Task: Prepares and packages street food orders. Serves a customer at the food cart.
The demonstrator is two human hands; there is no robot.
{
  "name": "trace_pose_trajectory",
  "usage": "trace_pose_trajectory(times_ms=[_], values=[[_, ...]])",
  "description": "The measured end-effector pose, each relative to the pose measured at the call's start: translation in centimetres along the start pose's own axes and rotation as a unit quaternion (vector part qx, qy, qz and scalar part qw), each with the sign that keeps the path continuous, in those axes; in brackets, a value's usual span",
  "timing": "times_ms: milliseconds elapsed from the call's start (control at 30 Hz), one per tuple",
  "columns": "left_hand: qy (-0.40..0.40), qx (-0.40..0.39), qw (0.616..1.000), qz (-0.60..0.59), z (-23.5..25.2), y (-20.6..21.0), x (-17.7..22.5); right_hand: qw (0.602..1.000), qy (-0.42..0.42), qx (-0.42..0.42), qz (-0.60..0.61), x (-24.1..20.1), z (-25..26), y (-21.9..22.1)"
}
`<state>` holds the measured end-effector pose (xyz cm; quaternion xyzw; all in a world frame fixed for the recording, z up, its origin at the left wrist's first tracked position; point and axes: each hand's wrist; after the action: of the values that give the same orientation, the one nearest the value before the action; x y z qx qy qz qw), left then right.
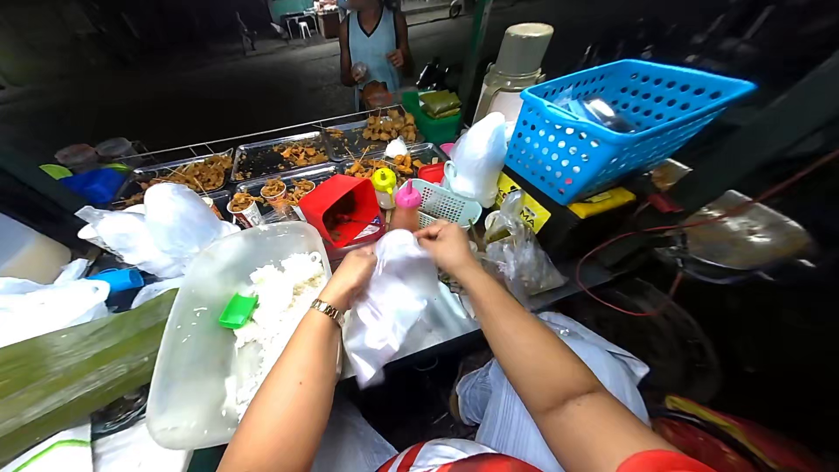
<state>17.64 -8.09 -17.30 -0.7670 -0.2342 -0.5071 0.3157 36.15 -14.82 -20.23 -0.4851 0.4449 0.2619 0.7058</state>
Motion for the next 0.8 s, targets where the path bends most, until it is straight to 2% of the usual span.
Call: trace_pose_trajectory(times_ms=[67, 133, 200, 300, 333, 400, 467, 500, 567, 633, 733, 800], values=[[-0.105, -0.033, 0.987, 0.118, 0.7, 0.5, -0.8, 0.991, 0.122, -0.059, -0.008, 3.5, 0.9, 2.8], [-0.154, -0.069, 0.956, 0.24, 1.5, 0.9, -0.9, 0.978, 0.191, -0.071, 0.037, 6.0, 0.8, 5.2], [-0.144, -0.05, 0.946, 0.287, 1.9, 0.9, -0.7, 0.974, 0.201, -0.068, 0.08, 6.0, 0.6, 5.6], [-0.069, 0.033, 0.955, 0.288, 1.3, -0.7, 0.0, 0.972, 0.183, -0.102, 0.106, 4.6, 0.4, 3.2], [-0.036, 0.071, 0.959, 0.273, 0.7, -1.3, 0.6, 0.976, 0.171, -0.086, 0.102, 3.9, 0.2, 2.0], [0.048, 0.143, 0.964, 0.218, -0.5, -2.2, 1.3, 0.989, 0.106, 0.01, 0.101, 2.3, -0.4, 0.2], [0.143, 0.162, 0.971, 0.105, -1.5, -2.3, 1.8, 0.986, -0.007, 0.098, 0.134, 0.8, -1.5, -0.7], [0.184, 0.149, 0.971, 0.041, -2.0, -2.0, 2.1, 0.979, -0.066, 0.111, 0.158, -0.1, -2.2, -0.8], [0.239, 0.127, 0.962, -0.036, -2.6, -1.2, 2.4, 0.97, -0.147, 0.063, 0.184, -1.7, -3.8, -0.9], [0.263, 0.117, 0.956, -0.055, -2.8, -0.5, 2.3, 0.973, -0.161, 0.001, 0.165, -3.0, -5.0, -0.6], [0.262, 0.103, 0.958, -0.062, -2.7, -0.4, 2.0, 0.978, -0.173, 0.004, 0.116, -3.3, -5.5, 0.1], [0.245, 0.065, 0.964, -0.076, -2.8, -0.8, 2.1, 0.982, -0.174, 0.02, 0.064, -3.5, -5.6, 0.0]])
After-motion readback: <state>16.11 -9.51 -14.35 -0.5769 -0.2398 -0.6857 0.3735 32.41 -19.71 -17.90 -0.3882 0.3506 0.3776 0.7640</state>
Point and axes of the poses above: each hand's wrist, its own z-axis towards the middle knuckle, its own y-axis out of the palm, x = y × z, and after that the axes turned 5 degrees about -x, right-handed
